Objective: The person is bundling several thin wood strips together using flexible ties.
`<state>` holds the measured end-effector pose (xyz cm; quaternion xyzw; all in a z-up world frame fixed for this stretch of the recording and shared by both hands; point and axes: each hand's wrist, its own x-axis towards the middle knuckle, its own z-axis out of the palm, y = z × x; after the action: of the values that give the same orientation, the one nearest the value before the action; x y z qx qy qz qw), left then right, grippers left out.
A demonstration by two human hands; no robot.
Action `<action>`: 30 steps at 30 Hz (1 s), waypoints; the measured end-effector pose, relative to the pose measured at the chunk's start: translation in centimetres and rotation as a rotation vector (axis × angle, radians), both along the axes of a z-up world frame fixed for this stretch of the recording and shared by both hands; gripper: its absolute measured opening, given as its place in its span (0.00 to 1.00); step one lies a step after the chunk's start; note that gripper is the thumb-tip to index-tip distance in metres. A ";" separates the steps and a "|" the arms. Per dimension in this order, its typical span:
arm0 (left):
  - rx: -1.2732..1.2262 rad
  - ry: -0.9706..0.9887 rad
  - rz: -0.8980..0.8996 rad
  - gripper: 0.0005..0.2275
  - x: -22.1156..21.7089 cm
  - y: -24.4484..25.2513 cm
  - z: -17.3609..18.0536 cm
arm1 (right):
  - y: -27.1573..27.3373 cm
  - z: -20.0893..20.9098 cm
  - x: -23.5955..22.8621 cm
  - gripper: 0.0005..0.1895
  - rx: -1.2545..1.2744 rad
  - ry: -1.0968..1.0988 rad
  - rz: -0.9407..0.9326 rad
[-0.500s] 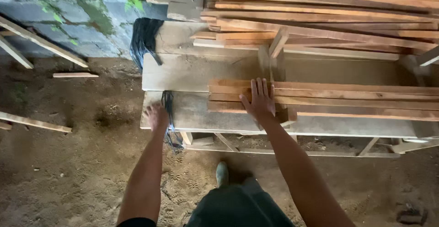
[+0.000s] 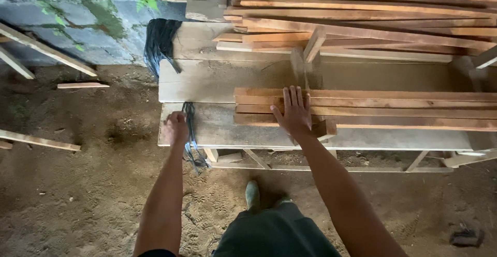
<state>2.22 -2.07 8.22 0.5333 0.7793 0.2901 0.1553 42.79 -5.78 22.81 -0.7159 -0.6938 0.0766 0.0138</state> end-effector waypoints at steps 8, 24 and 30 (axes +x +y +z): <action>0.305 -0.205 -0.148 0.10 3.6 -2.3 13.0 | 0.0 0.0 -0.1 0.44 -0.039 -0.050 -0.001; 0.498 -0.778 -0.533 0.06 13.7 -3.1 24.8 | 0.8 -2.3 1.2 0.47 0.014 0.147 0.015; 0.363 -0.862 -0.569 0.04 18.4 -5.1 25.9 | -0.3 -0.2 -0.5 0.33 0.006 1.046 -0.261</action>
<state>20.63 -7.14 34.12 0.5742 0.4075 0.5588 0.4382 42.34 -6.10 22.57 -0.6625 -0.4998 0.4184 0.3690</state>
